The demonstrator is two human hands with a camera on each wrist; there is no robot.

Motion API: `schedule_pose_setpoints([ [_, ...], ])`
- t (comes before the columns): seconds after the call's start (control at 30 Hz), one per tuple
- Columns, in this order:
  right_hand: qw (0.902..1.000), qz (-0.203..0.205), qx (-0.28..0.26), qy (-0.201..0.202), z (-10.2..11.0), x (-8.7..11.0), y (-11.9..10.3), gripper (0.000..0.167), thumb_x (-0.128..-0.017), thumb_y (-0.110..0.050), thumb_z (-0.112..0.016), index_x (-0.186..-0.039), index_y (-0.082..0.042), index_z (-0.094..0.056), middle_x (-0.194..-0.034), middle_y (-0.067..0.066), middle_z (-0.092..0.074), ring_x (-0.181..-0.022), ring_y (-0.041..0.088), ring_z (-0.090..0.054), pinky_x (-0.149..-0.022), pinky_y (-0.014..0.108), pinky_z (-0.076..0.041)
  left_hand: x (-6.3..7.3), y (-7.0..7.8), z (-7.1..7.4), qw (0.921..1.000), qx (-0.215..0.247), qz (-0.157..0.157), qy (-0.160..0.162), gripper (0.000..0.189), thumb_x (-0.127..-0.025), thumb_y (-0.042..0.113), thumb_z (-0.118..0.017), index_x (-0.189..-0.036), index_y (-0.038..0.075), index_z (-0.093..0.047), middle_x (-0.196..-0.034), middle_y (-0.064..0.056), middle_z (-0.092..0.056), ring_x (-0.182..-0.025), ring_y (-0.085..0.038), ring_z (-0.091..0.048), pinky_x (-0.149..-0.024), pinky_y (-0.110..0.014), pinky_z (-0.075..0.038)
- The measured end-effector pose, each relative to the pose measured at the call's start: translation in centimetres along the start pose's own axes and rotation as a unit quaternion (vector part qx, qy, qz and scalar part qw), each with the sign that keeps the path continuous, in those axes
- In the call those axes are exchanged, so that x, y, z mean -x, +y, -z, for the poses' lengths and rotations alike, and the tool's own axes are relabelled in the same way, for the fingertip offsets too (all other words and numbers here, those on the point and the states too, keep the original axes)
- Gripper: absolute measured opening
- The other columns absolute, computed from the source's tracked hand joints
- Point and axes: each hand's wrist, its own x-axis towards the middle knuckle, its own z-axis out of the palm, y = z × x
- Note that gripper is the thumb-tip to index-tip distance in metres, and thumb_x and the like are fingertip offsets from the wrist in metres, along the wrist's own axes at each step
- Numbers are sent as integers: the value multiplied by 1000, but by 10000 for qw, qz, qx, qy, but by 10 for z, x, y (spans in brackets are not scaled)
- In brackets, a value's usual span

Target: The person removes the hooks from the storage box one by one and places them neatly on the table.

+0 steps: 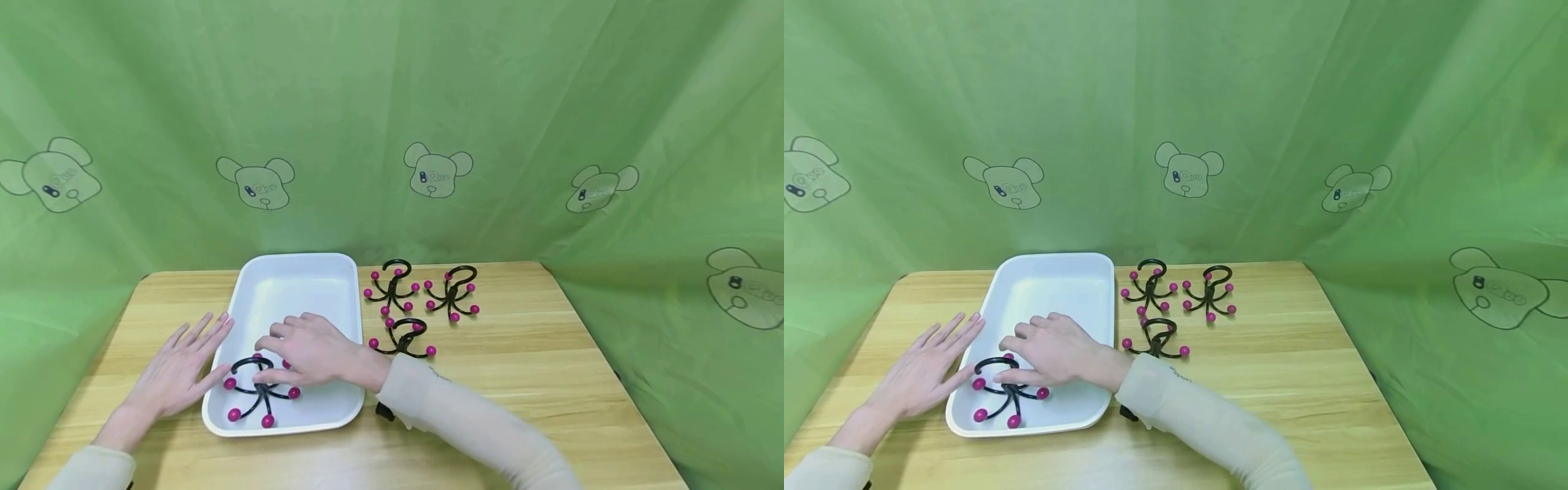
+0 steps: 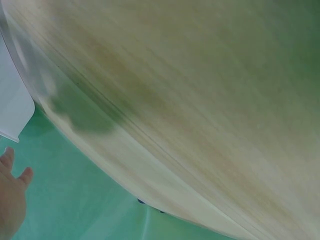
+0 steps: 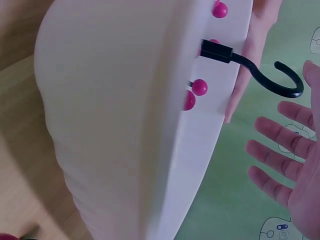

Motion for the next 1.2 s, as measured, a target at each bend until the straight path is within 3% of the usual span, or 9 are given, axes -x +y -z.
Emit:
schedule_pose_setpoints([
  [0.33,9995,258,103,145,-1,-4,-7,40,-110,-59,-41,-119,-32,-69,-103,-15,-70,-91,4,-65,-74,18,-52,-1,-1,0,10000,-30,-30,42,76,-103,52,-57,-165,13,-37,-168,-12,-44,-157,-36,-39,-135,-28,10],
  [0.57,9992,335,182,97,0,-6,-9,36,-112,-52,-40,-110,-31,-68,-100,-16,-70,-89,4,-65,-76,18,-53,-1,-1,0,10000,-3,-26,29,76,-103,53,-57,-165,13,-37,-168,-13,-44,-155,-39,-41,-138,-45,-7],
  [0.67,9992,351,164,84,0,-5,-9,35,-112,-52,-40,-109,-31,-68,-100,-16,-70,-89,3,-64,-76,17,-52,-1,0,0,10000,8,-32,36,76,-103,52,-58,-164,13,-37,-168,-13,-45,-155,-39,-41,-138,-46,-8],
  [0.97,9982,455,245,312,0,1,-8,34,-111,-53,-42,-107,-32,-68,-96,-17,-69,-83,2,-61,-67,14,-46,0,0,0,10000,-11,-16,36,75,-103,51,-57,-165,14,-37,-168,-12,-44,-156,-37,-40,-134,-25,12],
  [1.2,9974,519,324,379,5,9,-7,34,-111,-53,-41,-110,-33,-69,-96,-17,-67,-83,2,-59,-70,15,-48,0,0,0,10000,4,-16,51,75,-103,51,-58,-165,13,-37,-168,-12,-45,-156,-37,-40,-129,-19,17],
])
